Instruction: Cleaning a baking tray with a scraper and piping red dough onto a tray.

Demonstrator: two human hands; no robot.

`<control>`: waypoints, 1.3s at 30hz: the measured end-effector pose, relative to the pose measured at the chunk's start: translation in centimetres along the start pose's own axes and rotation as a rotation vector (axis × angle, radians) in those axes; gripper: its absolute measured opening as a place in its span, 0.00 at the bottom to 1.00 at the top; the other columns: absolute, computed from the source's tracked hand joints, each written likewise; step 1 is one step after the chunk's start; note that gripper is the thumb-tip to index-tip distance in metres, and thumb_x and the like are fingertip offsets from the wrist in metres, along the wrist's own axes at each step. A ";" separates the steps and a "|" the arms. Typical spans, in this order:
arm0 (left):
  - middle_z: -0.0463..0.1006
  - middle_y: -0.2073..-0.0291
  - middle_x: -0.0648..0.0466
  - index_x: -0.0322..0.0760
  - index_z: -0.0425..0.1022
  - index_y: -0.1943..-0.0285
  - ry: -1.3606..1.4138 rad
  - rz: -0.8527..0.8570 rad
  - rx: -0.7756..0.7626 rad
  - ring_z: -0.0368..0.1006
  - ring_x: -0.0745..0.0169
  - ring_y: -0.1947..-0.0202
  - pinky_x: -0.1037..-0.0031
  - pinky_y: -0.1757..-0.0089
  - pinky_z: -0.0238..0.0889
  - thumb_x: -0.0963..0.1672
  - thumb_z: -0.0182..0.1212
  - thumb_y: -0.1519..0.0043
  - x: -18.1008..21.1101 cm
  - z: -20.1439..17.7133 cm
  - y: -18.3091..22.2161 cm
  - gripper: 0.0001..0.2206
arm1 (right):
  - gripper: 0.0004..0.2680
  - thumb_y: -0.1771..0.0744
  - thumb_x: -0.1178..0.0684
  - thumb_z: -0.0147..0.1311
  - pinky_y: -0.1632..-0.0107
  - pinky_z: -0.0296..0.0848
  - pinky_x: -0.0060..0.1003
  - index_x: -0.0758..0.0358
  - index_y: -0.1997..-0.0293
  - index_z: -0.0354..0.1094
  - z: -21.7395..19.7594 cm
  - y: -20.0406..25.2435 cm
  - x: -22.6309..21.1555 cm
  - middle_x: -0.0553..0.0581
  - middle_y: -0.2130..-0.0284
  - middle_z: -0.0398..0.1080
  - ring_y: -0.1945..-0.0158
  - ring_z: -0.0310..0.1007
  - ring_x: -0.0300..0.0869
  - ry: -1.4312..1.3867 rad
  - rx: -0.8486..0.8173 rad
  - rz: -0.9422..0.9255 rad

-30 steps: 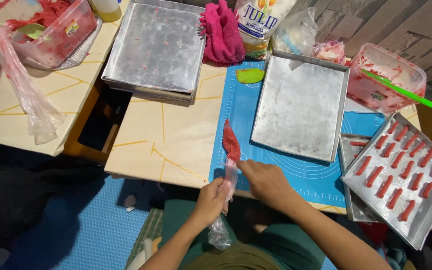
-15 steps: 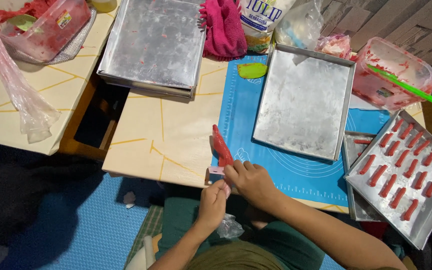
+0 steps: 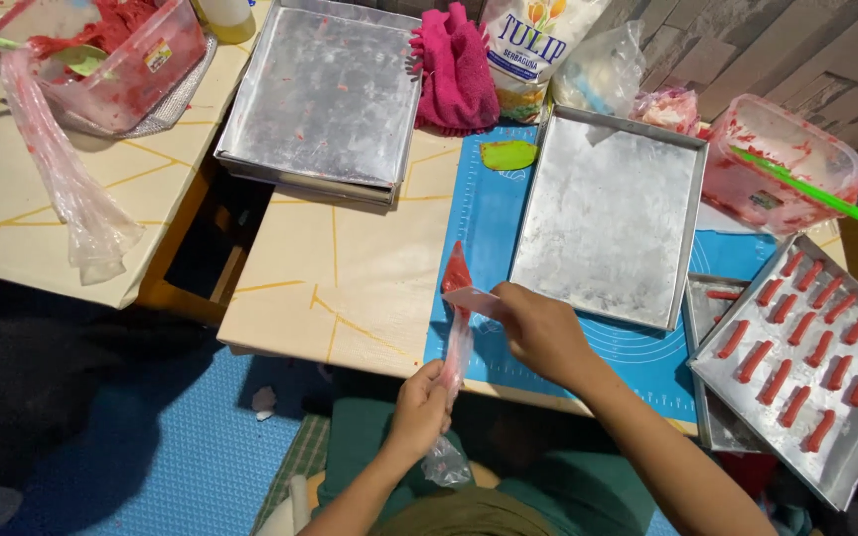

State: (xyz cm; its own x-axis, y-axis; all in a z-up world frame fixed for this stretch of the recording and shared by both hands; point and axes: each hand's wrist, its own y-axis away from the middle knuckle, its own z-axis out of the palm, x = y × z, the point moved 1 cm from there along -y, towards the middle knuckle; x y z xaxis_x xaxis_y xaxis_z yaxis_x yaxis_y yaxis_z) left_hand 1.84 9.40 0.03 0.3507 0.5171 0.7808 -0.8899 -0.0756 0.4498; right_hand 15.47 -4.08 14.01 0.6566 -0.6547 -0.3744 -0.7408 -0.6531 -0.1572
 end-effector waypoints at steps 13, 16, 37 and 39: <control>0.66 0.81 0.54 0.30 0.70 0.67 -0.091 0.067 0.053 0.55 0.69 0.83 0.77 0.79 0.50 0.37 0.48 0.37 -1.7 -2.1 -1.7 0.07 | 0.13 0.38 0.46 0.61 0.71 0.69 0.37 0.57 0.59 0.61 7.1 1.1 -1.4 0.58 0.66 0.65 0.72 0.67 0.44 0.419 0.111 -0.445; 0.68 0.81 0.56 0.33 0.78 0.59 -0.193 0.082 0.046 0.56 0.70 0.85 0.77 0.80 0.50 0.38 0.47 0.36 -0.6 -1.8 -0.6 0.11 | 0.15 0.40 0.62 0.55 0.70 0.68 0.43 0.58 0.51 0.61 4.8 -0.5 -0.5 0.59 0.61 0.71 0.71 0.72 0.50 0.203 0.020 -0.349; 0.66 0.82 0.53 0.29 0.73 0.69 0.019 0.047 0.010 0.49 0.71 0.85 0.79 0.81 0.42 0.35 0.44 0.40 -1.2 -2.9 -1.6 0.10 | 0.07 0.37 0.59 0.58 0.70 0.65 0.42 0.58 0.62 0.61 5.4 -4.8 -0.9 0.55 0.75 0.71 0.75 0.68 0.52 -0.060 -0.030 -0.340; 0.68 0.79 0.50 0.26 0.74 0.65 0.080 0.024 0.001 0.50 0.71 0.84 0.80 0.81 0.43 0.34 0.43 0.41 -0.7 -2.6 -1.2 0.10 | 0.13 0.39 0.61 0.62 0.69 0.69 0.38 0.59 0.56 0.61 5.6 -5.2 0.9 0.54 0.76 0.73 0.76 0.73 0.45 -0.301 -0.201 -0.029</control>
State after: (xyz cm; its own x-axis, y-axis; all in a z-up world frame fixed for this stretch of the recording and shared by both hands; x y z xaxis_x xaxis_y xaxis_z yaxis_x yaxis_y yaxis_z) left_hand 1.93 11.31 -2.20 0.3051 0.5813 0.7544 -0.8975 -0.0895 0.4319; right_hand 19.14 0.90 9.34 0.5839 -0.5128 -0.6294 -0.6601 -0.7512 -0.0003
